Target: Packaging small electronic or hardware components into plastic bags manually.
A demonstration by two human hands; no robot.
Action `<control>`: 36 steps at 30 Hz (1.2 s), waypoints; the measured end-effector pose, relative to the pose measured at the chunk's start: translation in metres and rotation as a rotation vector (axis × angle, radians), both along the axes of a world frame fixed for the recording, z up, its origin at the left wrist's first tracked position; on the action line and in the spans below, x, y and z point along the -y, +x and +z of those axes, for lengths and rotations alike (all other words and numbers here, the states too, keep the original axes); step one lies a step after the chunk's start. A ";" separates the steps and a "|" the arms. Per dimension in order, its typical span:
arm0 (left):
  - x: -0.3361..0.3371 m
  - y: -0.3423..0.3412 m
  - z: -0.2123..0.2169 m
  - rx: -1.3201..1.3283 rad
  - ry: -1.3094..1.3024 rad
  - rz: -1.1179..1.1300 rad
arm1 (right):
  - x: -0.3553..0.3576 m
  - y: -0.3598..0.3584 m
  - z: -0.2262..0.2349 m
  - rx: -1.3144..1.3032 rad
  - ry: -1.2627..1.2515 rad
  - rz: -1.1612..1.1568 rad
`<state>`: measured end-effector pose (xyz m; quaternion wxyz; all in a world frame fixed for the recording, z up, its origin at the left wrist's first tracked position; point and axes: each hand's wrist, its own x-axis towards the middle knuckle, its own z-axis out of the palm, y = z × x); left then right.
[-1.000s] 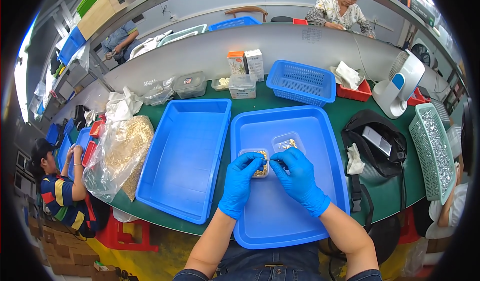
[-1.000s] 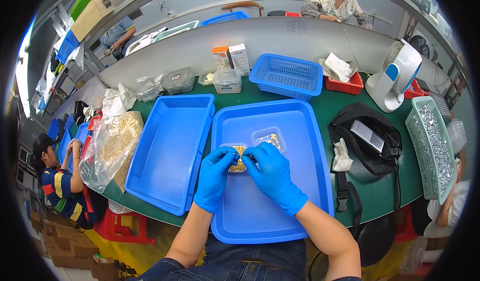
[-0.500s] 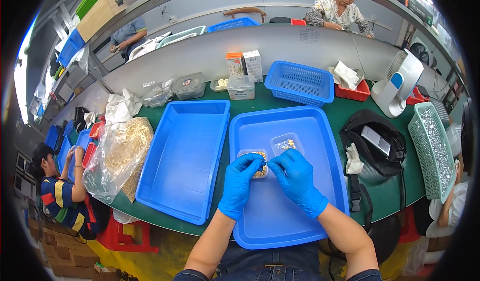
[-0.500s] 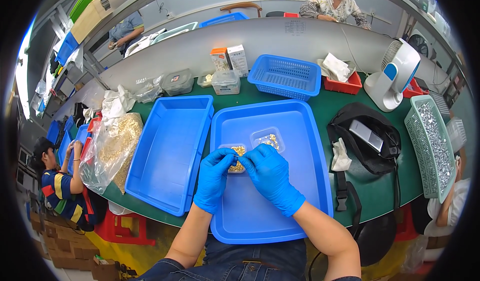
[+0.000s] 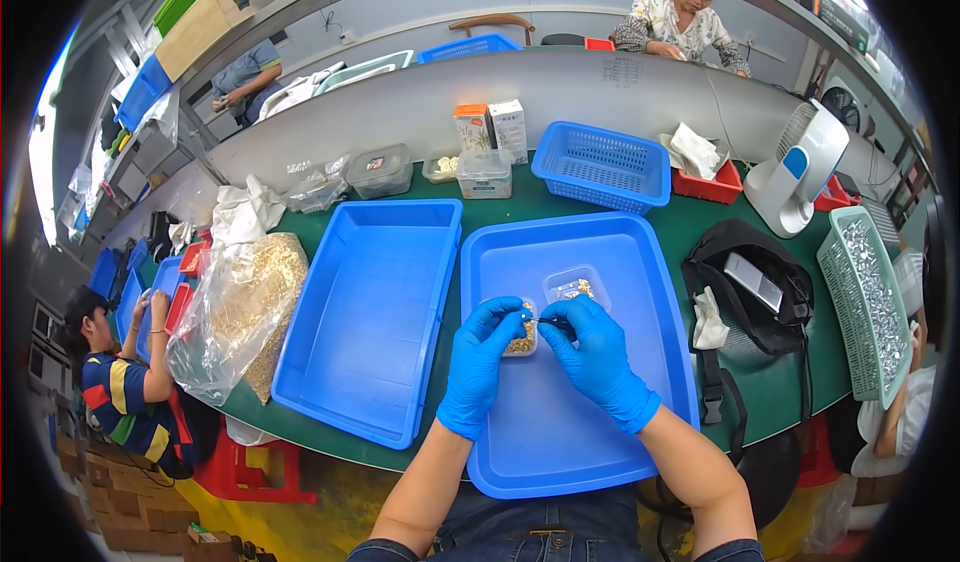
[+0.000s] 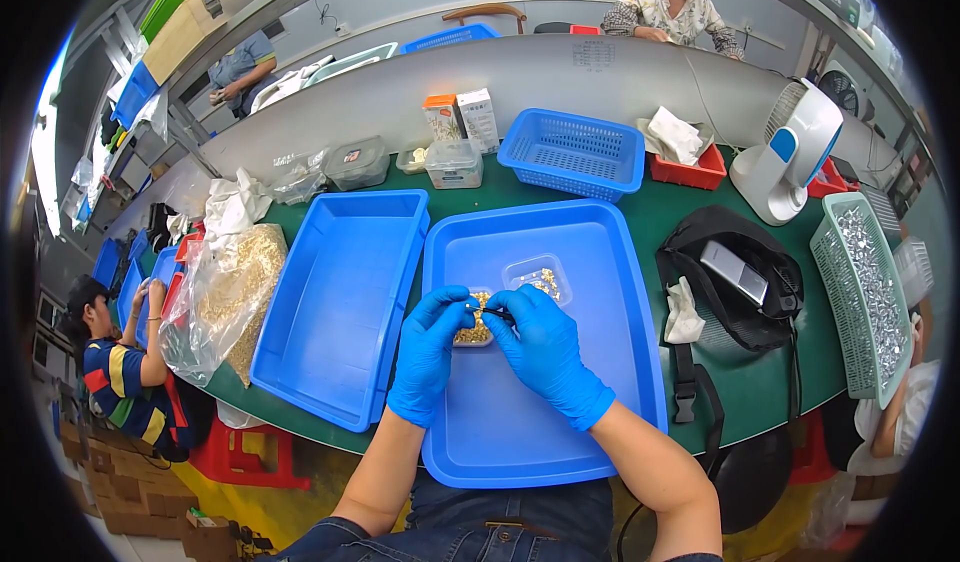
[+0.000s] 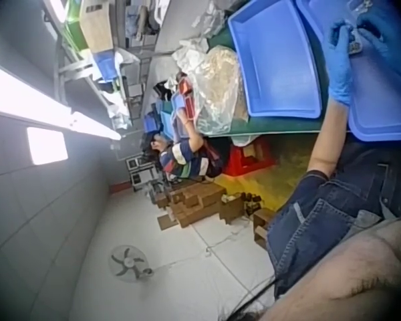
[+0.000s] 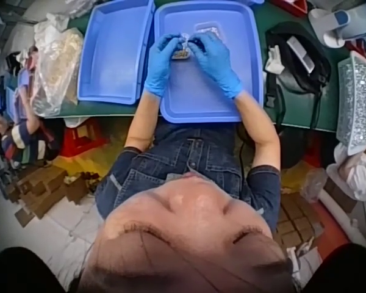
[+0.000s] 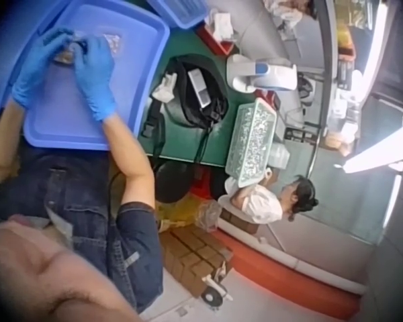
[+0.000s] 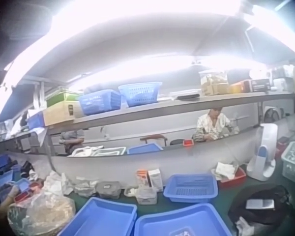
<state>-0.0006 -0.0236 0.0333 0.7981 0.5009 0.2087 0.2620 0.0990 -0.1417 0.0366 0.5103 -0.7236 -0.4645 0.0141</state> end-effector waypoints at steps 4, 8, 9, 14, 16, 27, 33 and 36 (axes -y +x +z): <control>-0.007 -0.004 -0.013 -0.137 0.154 -0.058 | -0.001 -0.001 0.001 0.126 -0.019 -0.026; -0.006 -0.004 -0.015 -0.034 0.201 -0.094 | 0.001 0.002 0.001 0.235 -0.174 -0.040; -0.006 -0.003 -0.015 -0.034 0.200 -0.095 | 0.001 0.004 -0.002 0.220 -0.197 -0.020; -0.005 0.003 -0.009 0.072 0.035 -0.153 | 0.003 0.016 -0.004 0.122 -0.209 -0.052; -0.004 0.004 -0.006 0.070 -0.109 -0.191 | 0.003 0.018 -0.006 0.088 -0.194 -0.089; -0.001 0.002 -0.009 0.107 -0.188 -0.308 | 0.001 0.016 -0.016 0.070 -0.218 -0.083; -0.002 0.003 -0.008 0.147 -0.142 -0.323 | 0.000 0.019 -0.011 0.135 -0.215 0.050; -0.003 0.004 -0.008 0.127 -0.149 -0.319 | 0.002 0.028 -0.012 0.204 -0.334 -0.133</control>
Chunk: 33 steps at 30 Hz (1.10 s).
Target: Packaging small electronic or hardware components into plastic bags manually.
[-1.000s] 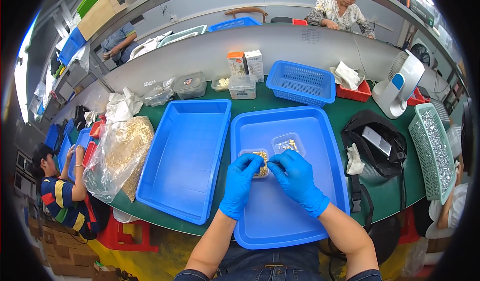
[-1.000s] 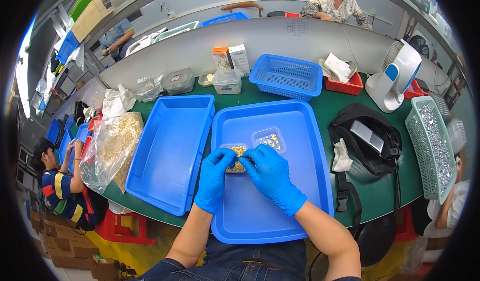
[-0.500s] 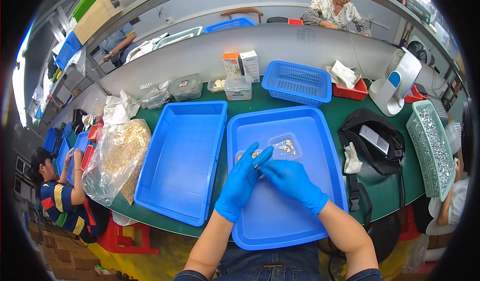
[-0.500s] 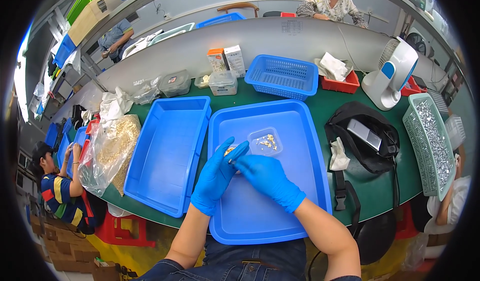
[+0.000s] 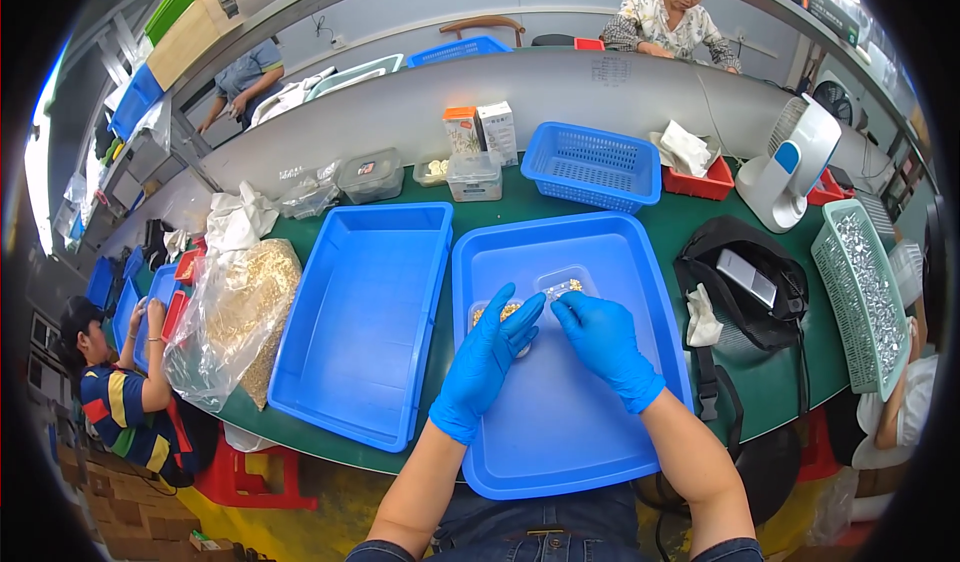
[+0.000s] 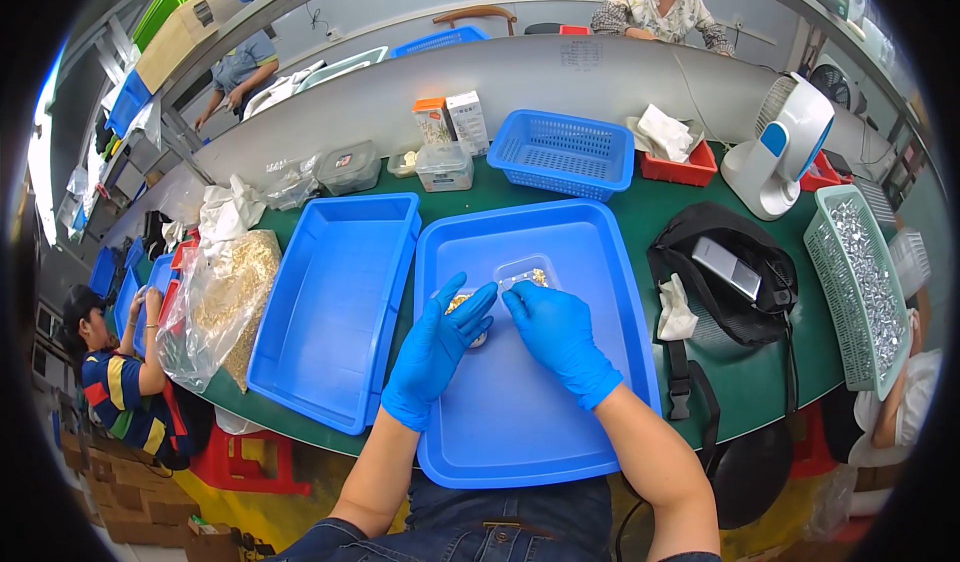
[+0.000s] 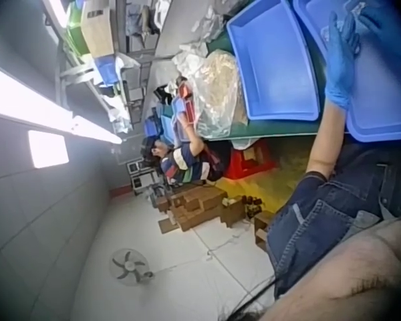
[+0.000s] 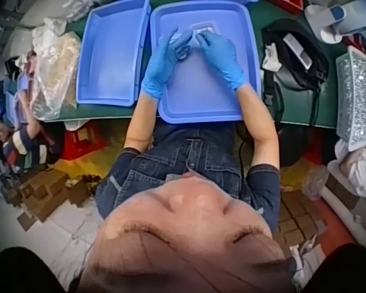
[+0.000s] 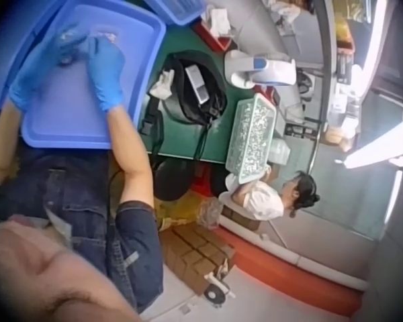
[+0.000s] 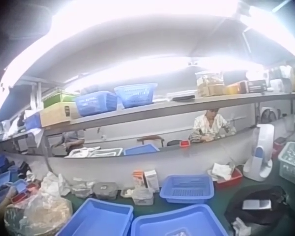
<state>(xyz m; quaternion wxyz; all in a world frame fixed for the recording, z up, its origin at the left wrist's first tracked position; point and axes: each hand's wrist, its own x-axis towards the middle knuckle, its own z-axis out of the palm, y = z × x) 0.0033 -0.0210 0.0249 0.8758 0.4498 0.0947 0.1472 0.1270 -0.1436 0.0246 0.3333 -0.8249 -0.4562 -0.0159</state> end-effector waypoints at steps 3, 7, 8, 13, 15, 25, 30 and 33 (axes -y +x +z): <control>0.000 -0.001 -0.004 -0.026 0.002 0.002 | 0.002 -0.008 0.003 0.049 0.057 0.064; 0.000 -0.001 -0.001 -0.058 0.027 -0.010 | -0.002 -0.011 0.004 0.077 -0.002 0.045; 0.000 0.000 0.000 -0.065 0.039 -0.016 | -0.001 -0.007 0.003 0.078 -0.002 0.044; 0.003 -0.001 -0.002 -0.098 0.049 -0.009 | 0.003 -0.001 -0.003 0.143 -0.087 -0.053; 0.003 0.000 -0.002 -0.101 0.068 -0.033 | 0.001 -0.010 0.000 0.143 -0.107 0.005; -0.018 -0.006 -0.011 -0.353 1.269 0.217 | 0.009 0.012 -0.003 0.108 -0.206 -0.090; -0.025 -0.009 -0.020 -0.405 1.710 0.368 | 0.008 0.011 0.008 0.037 -0.165 -0.055; -0.025 -0.002 -0.025 -0.399 1.806 0.347 | 0.007 0.007 0.007 0.036 -0.143 -0.030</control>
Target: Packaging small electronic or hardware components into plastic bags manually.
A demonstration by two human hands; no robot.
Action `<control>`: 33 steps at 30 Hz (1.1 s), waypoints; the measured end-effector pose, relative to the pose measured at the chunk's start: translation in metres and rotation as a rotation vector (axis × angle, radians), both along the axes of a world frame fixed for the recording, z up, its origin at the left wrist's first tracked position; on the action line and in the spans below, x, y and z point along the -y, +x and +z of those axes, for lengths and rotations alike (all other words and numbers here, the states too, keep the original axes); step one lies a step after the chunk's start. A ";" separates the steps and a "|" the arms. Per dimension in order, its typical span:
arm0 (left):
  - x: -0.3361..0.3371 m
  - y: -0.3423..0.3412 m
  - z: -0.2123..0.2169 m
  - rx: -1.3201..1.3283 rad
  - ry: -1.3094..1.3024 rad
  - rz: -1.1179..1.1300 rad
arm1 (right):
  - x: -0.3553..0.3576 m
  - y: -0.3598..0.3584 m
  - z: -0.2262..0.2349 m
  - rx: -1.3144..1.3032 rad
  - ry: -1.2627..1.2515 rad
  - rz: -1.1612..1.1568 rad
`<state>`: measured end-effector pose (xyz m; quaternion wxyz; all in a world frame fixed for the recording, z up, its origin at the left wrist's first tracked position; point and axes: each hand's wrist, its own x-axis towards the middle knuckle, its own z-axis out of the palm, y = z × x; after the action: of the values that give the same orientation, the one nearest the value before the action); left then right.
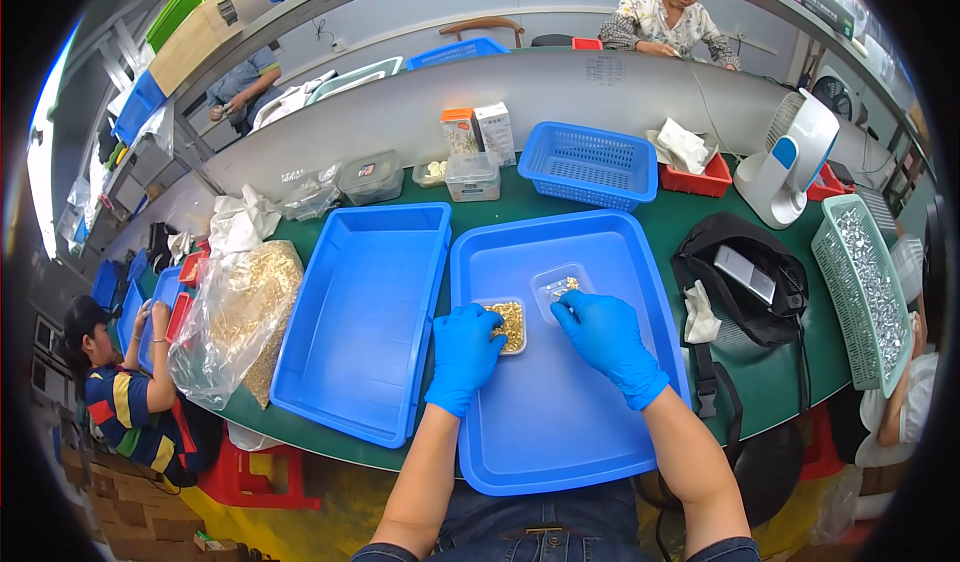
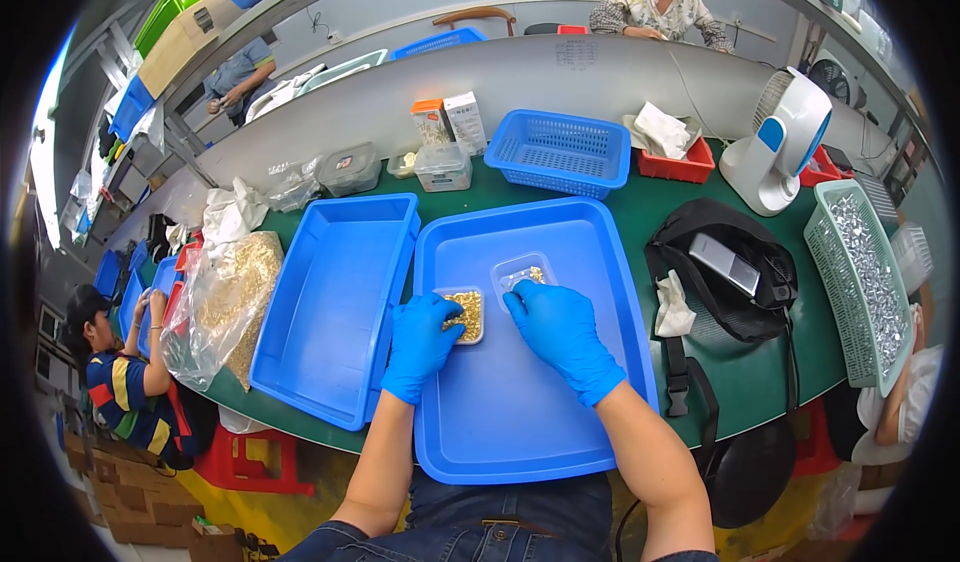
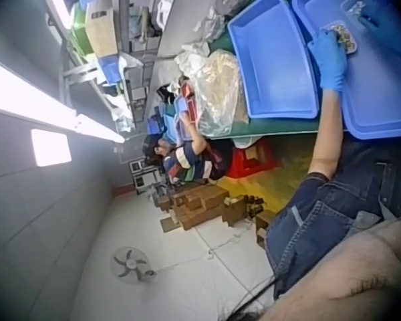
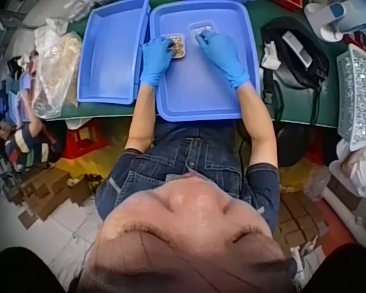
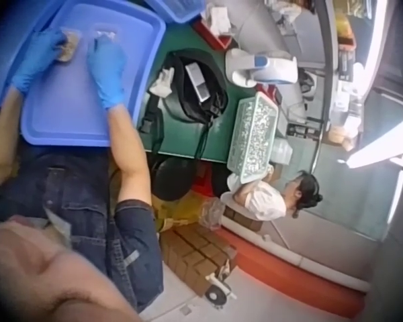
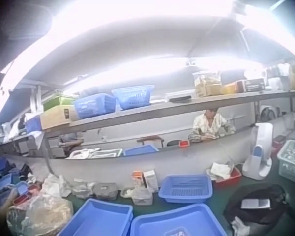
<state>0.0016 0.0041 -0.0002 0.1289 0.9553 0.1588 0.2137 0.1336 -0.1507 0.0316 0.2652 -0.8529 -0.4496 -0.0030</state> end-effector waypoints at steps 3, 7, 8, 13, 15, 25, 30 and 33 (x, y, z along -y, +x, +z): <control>-0.002 0.005 -0.003 -0.058 -0.144 0.036 | -0.001 -0.007 -0.001 0.037 0.035 0.032; 0.000 0.004 -0.006 0.081 -0.133 0.055 | -0.002 -0.017 0.001 -0.026 -0.031 0.077; 0.000 0.003 -0.008 0.079 -0.130 0.054 | -0.002 -0.019 -0.001 -0.036 0.021 0.119; -0.001 -0.001 -0.008 0.325 -0.907 0.105 | -0.007 -0.029 -0.005 -0.019 0.199 0.233; 0.003 0.000 -0.002 0.382 -1.001 0.073 | -0.008 -0.029 -0.005 -0.001 0.229 0.239; 0.006 -0.006 0.019 0.366 -1.476 -0.079 | -0.007 -0.030 0.000 0.052 0.322 0.188; 0.006 -0.006 0.018 0.384 -1.529 -0.089 | -0.008 -0.028 -0.002 0.067 0.320 0.181; 0.005 -0.007 0.017 0.388 -1.528 -0.101 | -0.008 -0.029 0.000 0.072 0.313 0.192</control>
<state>-0.0051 -0.0008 0.0166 0.7843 0.5538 0.1929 0.2021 0.1044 -0.1428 0.0316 0.3776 -0.7537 -0.5321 -0.0782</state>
